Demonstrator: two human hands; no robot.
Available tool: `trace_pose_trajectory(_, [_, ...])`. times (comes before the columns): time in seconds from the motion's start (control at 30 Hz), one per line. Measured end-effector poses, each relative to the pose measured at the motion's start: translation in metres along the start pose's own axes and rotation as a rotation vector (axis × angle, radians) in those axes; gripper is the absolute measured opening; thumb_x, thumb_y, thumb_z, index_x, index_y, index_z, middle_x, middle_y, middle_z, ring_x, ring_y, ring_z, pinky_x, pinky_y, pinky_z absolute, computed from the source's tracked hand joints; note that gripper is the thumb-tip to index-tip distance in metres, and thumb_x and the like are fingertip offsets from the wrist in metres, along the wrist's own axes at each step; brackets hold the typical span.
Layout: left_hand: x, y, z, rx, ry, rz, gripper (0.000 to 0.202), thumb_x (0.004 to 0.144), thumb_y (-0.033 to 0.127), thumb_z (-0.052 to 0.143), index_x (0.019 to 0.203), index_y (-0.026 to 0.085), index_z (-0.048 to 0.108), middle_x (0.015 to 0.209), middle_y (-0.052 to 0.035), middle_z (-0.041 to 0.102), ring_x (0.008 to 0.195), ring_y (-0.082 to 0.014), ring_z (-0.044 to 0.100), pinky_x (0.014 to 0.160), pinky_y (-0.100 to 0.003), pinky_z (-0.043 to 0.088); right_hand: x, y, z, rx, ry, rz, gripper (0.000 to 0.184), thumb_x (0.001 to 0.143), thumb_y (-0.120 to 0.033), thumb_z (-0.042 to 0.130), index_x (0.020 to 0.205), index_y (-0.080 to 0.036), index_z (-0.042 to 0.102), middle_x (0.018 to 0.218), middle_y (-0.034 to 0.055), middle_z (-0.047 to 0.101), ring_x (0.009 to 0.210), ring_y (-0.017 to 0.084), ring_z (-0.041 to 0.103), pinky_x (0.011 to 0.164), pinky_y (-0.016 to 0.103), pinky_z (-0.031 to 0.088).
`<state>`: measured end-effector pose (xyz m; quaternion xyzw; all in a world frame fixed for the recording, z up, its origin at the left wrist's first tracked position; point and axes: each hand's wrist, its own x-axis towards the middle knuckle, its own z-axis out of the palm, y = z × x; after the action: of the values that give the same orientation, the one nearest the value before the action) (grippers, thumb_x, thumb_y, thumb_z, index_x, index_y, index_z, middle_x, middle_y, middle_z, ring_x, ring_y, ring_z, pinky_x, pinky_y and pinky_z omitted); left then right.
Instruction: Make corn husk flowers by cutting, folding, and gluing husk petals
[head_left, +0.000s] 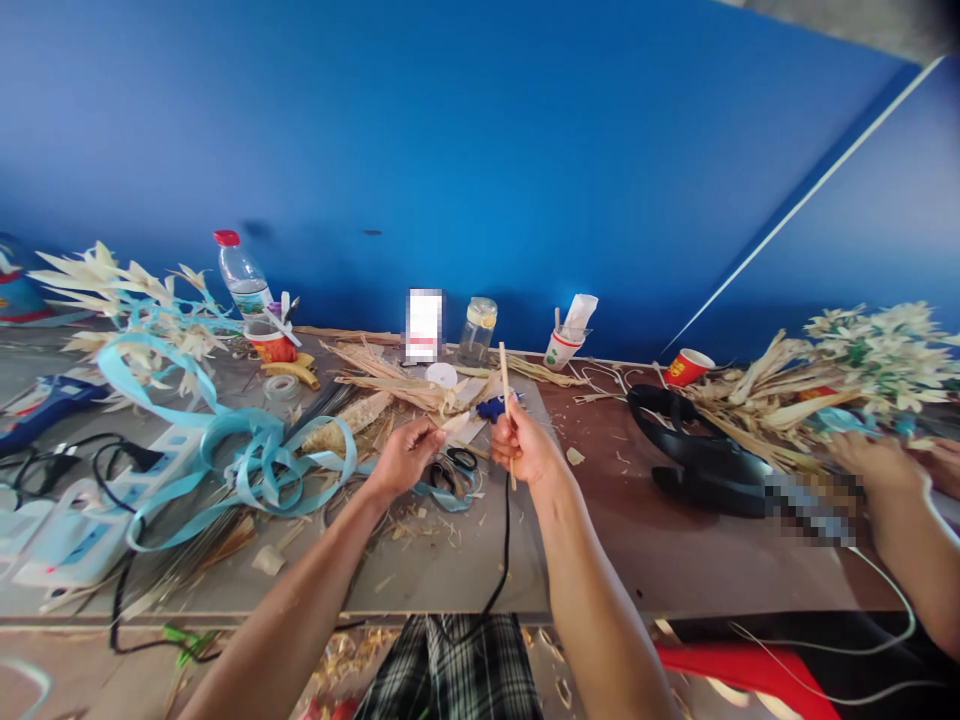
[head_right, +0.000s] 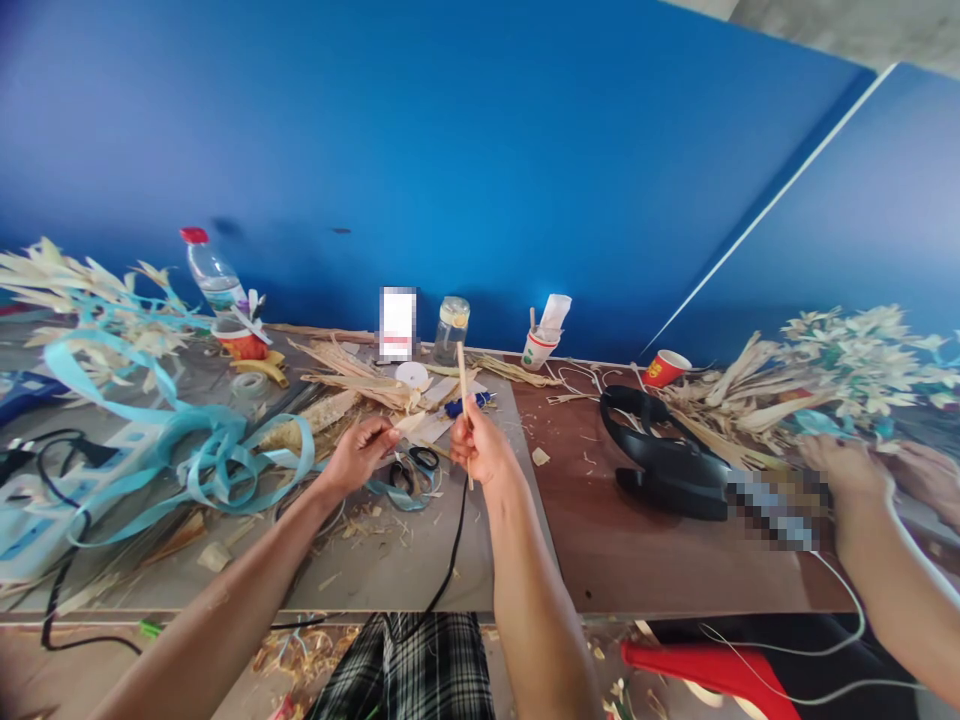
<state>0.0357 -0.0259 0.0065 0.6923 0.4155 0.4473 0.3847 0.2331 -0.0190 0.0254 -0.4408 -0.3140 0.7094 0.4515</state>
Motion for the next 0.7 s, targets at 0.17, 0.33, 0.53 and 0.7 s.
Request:
trace_pose_trajectory(0.17, [0.003, -0.002, 0.003, -0.178, 0.053, -0.092, 0.039, 0.08, 0.05, 0.055, 0.06, 0.016, 0.048, 0.052, 0.003, 0.044, 0.049, -0.0078, 0.038, 0.048, -0.022, 0.03, 0.006, 0.009, 0.006, -0.165, -0.028, 0.014, 0.07, 0.072, -0.082, 0.032, 0.057, -0.017, 0.053, 0.044, -0.0057, 0.032, 0.037, 0.005, 0.019, 0.04, 0.023, 0.014])
trace_pose_trajectory(0.33, [0.004, -0.003, 0.005, -0.194, 0.005, -0.107, 0.039, 0.078, 0.05, 0.057, 0.064, 0.015, 0.052, 0.053, 0.0038, 0.043, 0.05, -0.0074, 0.037, 0.048, -0.021, 0.028, 0.004, 0.028, 0.027, -0.382, -0.084, -0.16, 0.06, 0.072, -0.076, 0.045, 0.061, -0.018, 0.055, 0.049, -0.0039, 0.034, 0.045, 0.008, 0.025, 0.044, 0.024, 0.016])
trace_pose_trajectory(0.53, [0.004, -0.007, 0.006, -0.09, -0.083, -0.129, 0.038, 0.082, 0.049, 0.052, 0.071, 0.014, 0.058, 0.062, 0.0011, 0.053, 0.053, -0.0083, 0.04, 0.05, -0.021, 0.031, 0.008, 0.035, 0.025, -0.602, -0.034, -0.266, 0.059, 0.079, -0.071, 0.041, 0.06, -0.016, 0.057, 0.05, -0.0034, 0.039, 0.049, 0.009, 0.032, 0.048, 0.024, 0.023])
trace_pose_trajectory(0.7, [0.003, -0.003, 0.003, -0.058, -0.14, -0.062, 0.036, 0.085, 0.046, 0.05, 0.074, 0.013, 0.061, 0.067, -0.0014, 0.056, 0.059, -0.0109, 0.048, 0.056, -0.023, 0.037, 0.012, 0.039, 0.023, -0.597, 0.003, -0.321, 0.056, 0.081, -0.065, 0.044, 0.058, -0.016, 0.057, 0.056, -0.0012, 0.05, 0.055, 0.01, 0.043, 0.053, 0.023, 0.03])
